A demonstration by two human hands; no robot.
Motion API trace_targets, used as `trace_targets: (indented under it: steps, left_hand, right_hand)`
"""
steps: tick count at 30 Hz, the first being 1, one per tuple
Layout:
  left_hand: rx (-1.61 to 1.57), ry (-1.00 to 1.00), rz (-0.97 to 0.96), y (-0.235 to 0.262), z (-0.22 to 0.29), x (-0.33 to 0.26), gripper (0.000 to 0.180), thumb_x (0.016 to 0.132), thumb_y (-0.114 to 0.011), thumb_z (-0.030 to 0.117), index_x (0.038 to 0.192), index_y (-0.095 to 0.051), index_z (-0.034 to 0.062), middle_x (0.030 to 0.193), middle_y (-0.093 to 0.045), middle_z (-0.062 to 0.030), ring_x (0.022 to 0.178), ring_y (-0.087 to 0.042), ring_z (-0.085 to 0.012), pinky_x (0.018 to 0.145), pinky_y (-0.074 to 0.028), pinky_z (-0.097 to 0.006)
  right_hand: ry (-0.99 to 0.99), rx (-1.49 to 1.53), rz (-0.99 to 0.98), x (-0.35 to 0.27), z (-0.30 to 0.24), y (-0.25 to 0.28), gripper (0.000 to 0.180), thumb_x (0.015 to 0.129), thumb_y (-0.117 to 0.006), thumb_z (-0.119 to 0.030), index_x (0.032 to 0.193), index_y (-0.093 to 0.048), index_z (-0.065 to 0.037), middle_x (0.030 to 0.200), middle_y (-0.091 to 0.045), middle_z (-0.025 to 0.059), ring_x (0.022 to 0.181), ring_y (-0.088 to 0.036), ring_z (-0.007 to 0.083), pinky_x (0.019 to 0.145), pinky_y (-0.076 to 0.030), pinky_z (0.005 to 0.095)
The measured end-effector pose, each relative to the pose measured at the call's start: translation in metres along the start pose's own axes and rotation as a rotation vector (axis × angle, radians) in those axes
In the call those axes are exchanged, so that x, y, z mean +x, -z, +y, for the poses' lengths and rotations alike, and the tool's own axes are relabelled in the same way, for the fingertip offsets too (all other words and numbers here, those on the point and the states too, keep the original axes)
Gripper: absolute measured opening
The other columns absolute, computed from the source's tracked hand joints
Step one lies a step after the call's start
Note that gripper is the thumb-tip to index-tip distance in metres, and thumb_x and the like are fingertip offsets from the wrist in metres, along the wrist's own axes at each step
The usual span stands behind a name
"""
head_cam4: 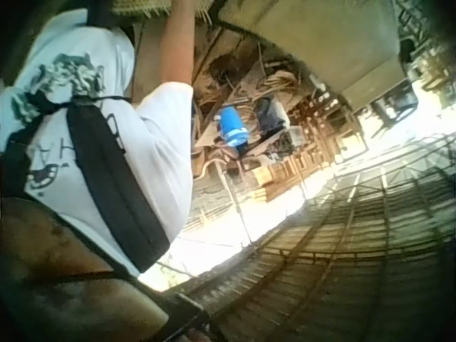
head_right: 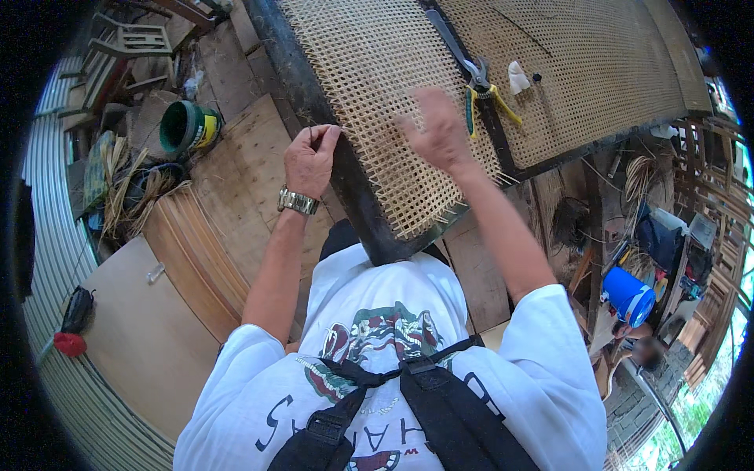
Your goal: Weaving rattan strands into a chair frame and trimming the ends.
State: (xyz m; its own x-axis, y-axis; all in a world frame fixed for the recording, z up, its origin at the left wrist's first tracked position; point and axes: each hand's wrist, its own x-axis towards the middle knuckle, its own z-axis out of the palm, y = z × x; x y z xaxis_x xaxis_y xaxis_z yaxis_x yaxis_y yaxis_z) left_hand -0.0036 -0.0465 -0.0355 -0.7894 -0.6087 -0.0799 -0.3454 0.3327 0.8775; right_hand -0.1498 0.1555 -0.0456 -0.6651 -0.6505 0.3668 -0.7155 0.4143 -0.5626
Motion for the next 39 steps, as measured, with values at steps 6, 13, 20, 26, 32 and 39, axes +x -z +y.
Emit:
trace_targets:
  steps: [6,13,20,26,32,39]
  left_hand:
    - [-0.266,0.161,0.009,-0.01,-0.011,0.005,0.022,0.089,-0.07,0.023,0.087,-0.071,0.0011,0.07,-0.068,-0.0035,0.062,-0.058,-0.0088,0.059,-0.047,-0.028]
    - [-0.311,0.304,-0.092,-0.006,-0.005,0.008,0.022,0.087,-0.07,0.023,0.087,-0.072,0.0015,0.07,-0.068,-0.0031,0.063,-0.058,-0.0085,0.06,-0.048,-0.027]
    - [-0.244,0.266,0.089,-0.009,-0.006,-0.002,0.023,0.087,-0.072,0.024,0.086,-0.071,0.0014,0.073,-0.069,-0.0033,0.064,-0.06,-0.0086,0.063,-0.049,-0.027]
    - [-0.491,0.379,0.041,0.01,-0.04,-0.007,0.022,0.091,-0.07,0.023,0.087,-0.069,0.0015,0.071,-0.063,0.0021,0.063,-0.054,-0.0051,0.059,-0.044,-0.022]
    - [-0.443,0.387,-0.022,0.019,-0.059,-0.021,0.028,0.093,-0.069,0.03,0.086,-0.068,0.0028,0.069,-0.061,0.0017,0.062,-0.052,-0.0058,0.059,-0.042,-0.024]
    - [-0.548,0.507,-0.091,0.018,-0.067,-0.025,0.033,0.093,-0.067,0.036,0.085,-0.067,0.0041,0.068,-0.06,0.0014,0.062,-0.051,-0.0058,0.058,-0.04,-0.024]
  right_hand:
    - [-0.186,0.315,-0.031,-0.004,-0.084,-0.041,0.024,0.082,-0.073,-0.005,0.106,-0.07,-0.004,0.095,-0.06,0.0092,0.09,-0.059,0.0205,0.077,-0.049,0.0295]
    - [-0.337,0.516,0.001,0.001,-0.083,-0.052,0.009,0.084,-0.071,-0.001,0.093,-0.07,-0.002,0.092,-0.062,0.0077,0.087,-0.06,0.0196,0.078,-0.048,0.0286]
    - [-0.193,0.362,0.01,0.005,-0.085,-0.052,0.006,0.084,-0.065,-0.001,0.087,-0.06,0.0,0.086,-0.057,0.0117,0.079,-0.059,0.0262,0.067,-0.049,0.0348]
    - [-0.145,0.251,-0.011,0.011,-0.088,-0.054,0.008,0.083,-0.065,-0.002,0.084,-0.057,-0.001,0.086,-0.056,0.0132,0.078,-0.059,0.0315,0.067,-0.049,0.0396]
    - [-0.274,0.326,-0.117,0.015,-0.093,-0.049,0.008,0.084,-0.069,-0.005,0.088,-0.062,-0.002,0.084,-0.058,0.0101,0.074,-0.063,0.022,0.067,-0.052,0.0322]
    - [-0.589,0.71,-0.222,0.024,-0.073,-0.044,0.015,0.082,-0.077,-0.011,0.089,-0.067,0.0,0.085,-0.061,0.0044,0.076,-0.061,0.0097,0.069,-0.051,0.0249]
